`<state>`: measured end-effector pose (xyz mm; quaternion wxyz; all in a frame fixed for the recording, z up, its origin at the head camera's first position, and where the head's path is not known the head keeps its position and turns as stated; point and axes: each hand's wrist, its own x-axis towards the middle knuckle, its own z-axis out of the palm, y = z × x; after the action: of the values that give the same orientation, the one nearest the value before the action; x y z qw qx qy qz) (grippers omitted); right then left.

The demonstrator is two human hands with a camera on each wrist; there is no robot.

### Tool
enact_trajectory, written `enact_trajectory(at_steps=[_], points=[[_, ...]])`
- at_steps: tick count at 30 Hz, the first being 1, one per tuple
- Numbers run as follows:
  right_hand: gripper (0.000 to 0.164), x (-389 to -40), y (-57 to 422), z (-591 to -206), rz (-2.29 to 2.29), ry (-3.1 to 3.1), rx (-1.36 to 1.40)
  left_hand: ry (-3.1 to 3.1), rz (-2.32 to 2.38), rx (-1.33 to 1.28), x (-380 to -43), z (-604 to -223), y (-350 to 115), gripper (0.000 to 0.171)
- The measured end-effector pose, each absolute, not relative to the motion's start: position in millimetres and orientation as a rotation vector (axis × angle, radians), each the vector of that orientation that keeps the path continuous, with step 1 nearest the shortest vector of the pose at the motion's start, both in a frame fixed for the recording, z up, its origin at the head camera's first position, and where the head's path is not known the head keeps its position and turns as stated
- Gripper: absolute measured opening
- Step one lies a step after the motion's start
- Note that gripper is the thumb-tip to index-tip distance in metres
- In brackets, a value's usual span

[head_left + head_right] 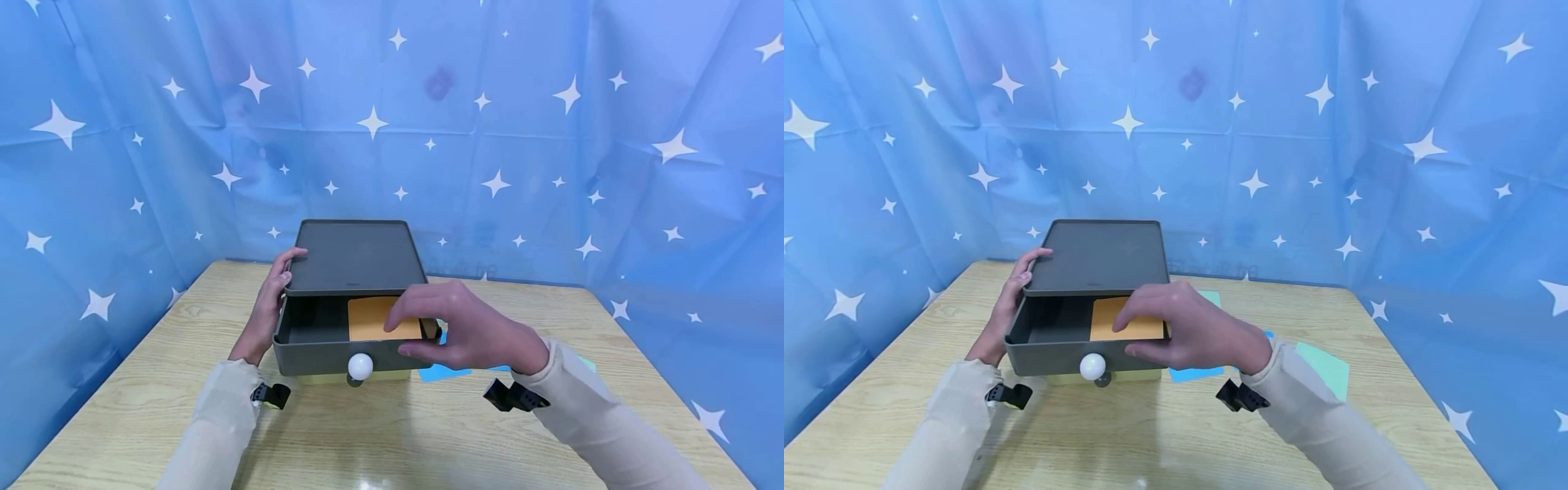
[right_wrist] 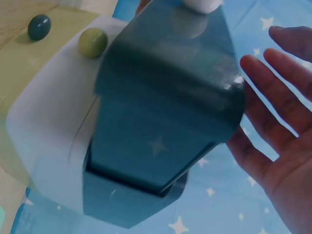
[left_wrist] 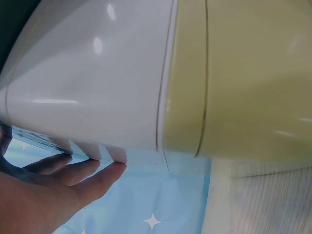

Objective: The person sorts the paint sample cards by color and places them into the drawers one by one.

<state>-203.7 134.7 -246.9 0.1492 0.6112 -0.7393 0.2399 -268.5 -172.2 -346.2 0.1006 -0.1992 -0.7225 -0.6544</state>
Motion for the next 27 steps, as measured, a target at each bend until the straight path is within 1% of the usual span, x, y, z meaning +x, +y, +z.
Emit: enact_trajectory(at_steps=[14, 27], points=[[0.027, -171, 121, -240, 0.721, -1.998, 1.946, -2.149, -1.927, -0.575, -269, -346, -173, 0.052], [0.026, -160, 112, -247, 0.62, -1.945, 1.959, -2.141, -1.927, -0.576, -269, -346, -172, 0.052]])
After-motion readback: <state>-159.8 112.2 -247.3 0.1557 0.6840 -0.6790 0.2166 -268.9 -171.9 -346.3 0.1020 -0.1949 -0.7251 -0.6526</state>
